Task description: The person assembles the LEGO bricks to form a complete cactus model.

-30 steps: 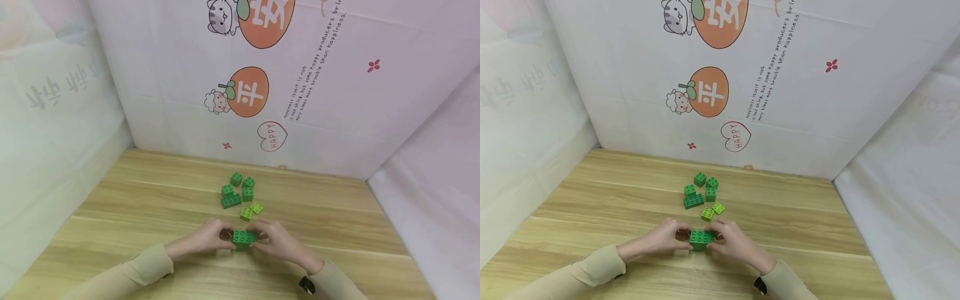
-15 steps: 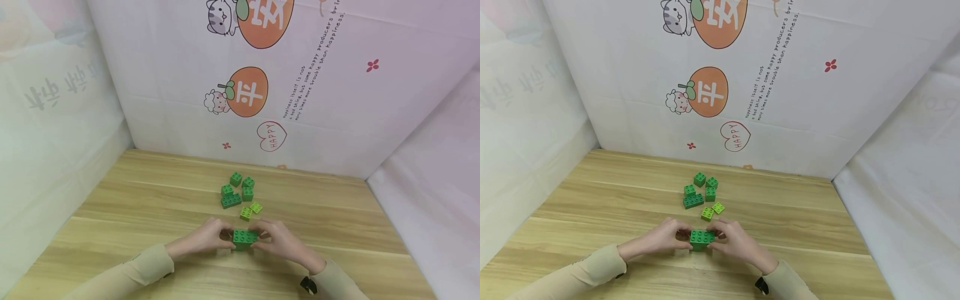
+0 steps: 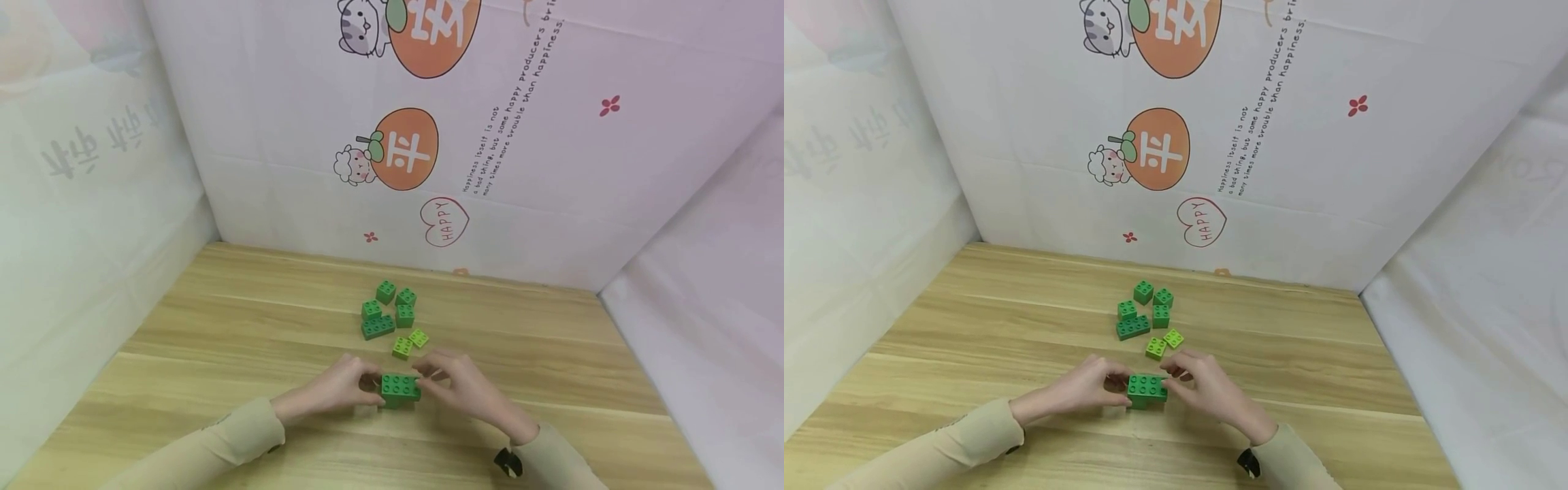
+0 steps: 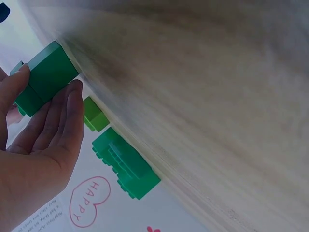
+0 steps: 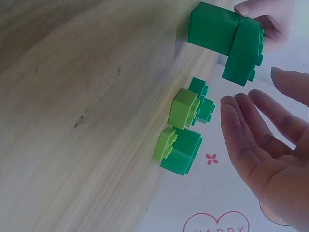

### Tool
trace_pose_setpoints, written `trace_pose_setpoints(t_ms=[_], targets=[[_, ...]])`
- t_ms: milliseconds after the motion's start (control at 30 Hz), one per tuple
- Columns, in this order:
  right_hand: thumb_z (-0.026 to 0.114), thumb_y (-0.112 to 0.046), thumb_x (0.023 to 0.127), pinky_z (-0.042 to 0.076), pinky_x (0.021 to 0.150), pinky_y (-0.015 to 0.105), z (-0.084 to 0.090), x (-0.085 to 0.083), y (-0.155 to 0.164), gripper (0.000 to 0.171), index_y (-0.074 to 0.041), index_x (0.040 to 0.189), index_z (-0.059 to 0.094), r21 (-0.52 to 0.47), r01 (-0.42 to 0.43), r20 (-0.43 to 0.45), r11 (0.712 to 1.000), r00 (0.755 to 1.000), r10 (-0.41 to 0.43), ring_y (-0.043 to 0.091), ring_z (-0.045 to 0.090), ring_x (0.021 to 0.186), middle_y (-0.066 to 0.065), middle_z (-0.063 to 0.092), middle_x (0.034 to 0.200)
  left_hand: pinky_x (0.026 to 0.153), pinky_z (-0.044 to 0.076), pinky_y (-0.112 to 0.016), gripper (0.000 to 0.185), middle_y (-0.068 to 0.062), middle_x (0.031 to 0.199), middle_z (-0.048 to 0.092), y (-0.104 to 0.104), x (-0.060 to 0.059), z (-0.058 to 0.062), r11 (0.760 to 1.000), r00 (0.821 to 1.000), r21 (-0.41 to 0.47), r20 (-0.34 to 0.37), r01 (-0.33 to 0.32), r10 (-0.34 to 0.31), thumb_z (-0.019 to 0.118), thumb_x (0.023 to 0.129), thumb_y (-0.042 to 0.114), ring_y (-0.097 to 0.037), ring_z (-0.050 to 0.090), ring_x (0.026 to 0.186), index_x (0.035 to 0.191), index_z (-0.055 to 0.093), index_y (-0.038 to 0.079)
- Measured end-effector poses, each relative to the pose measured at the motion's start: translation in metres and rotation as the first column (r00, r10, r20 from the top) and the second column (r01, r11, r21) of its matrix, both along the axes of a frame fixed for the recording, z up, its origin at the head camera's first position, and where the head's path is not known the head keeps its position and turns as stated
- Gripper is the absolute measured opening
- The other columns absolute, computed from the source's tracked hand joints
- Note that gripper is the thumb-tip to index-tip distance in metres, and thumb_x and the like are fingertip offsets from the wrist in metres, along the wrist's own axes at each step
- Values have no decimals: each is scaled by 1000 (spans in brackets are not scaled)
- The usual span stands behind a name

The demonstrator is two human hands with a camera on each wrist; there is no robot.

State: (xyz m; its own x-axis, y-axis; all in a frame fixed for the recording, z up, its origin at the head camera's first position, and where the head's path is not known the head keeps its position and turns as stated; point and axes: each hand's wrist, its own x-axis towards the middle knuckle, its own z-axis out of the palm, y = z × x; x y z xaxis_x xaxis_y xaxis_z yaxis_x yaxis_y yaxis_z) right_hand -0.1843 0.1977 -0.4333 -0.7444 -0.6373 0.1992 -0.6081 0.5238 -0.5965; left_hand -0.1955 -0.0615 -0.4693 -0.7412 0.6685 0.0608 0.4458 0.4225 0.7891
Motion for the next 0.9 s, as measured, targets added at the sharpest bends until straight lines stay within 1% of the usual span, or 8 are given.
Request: trace_pose_setpoints(t_ms=[200, 367, 467, 633, 767, 900], targets=[[68, -9, 92, 62, 80, 25, 0, -3, -1, 22, -3, 113, 67, -9, 22, 0, 1000, 1000, -22, 18, 72, 91, 14, 73, 106, 77, 54, -8, 30, -7, 104, 77, 0, -1, -1, 1000, 1000, -1, 1, -5, 5, 80, 83, 17, -11, 73, 91, 110, 73, 6], [68, -3, 90, 61, 78, 22, -2, -6, -2, 22, -5, 112, 68, -37, 47, -22, 998, 999, -48, 20, 72, 91, 15, 73, 106, 76, 54, -8, 31, -7, 104, 77, 0, -2, -1, 1000, 1000, -5, 2, -10, 10, 80, 83, 17, -10, 73, 91, 111, 73, 6], [68, -1, 89, 61, 77, 20, -3, -9, -3, 21, -3, 111, 68, -54, 68, -25, 996, 997, -70, 21, 72, 91, 16, 73, 105, 76, 54, -8, 31, -7, 104, 77, 0, -2, -1, 1000, 1000, -12, -5, -15, 15, 80, 82, 17, -8, 73, 90, 110, 73, 6], [68, -3, 90, 61, 76, 21, -7, -16, -4, 21, 0, 110, 68, -46, 121, 13, 992, 993, -120, 23, 72, 92, 17, 73, 106, 76, 54, -9, 30, -7, 104, 77, 0, -2, -2, 1000, 1000, -18, -8, -14, 14, 80, 82, 18, -6, 72, 89, 109, 73, 6], [68, -5, 91, 61, 78, 22, -10, -23, -4, 20, -1, 111, 68, -37, 159, 46, 987, 986, -157, 23, 72, 94, 16, 73, 108, 76, 55, -9, 30, -7, 103, 77, 0, -1, -2, 1000, 1000, -17, -16, -11, 11, 80, 83, 18, -5, 72, 88, 109, 73, 6], [68, -6, 91, 61, 77, 22, -14, -28, -4, 20, -1, 111, 69, -43, 175, 54, 984, 983, -173, 24, 72, 93, 16, 73, 108, 75, 55, -9, 30, -6, 102, 77, 0, -1, -2, 1000, 1000, -19, -26, -9, 8, 80, 82, 17, -3, 71, 86, 109, 73, 6]])
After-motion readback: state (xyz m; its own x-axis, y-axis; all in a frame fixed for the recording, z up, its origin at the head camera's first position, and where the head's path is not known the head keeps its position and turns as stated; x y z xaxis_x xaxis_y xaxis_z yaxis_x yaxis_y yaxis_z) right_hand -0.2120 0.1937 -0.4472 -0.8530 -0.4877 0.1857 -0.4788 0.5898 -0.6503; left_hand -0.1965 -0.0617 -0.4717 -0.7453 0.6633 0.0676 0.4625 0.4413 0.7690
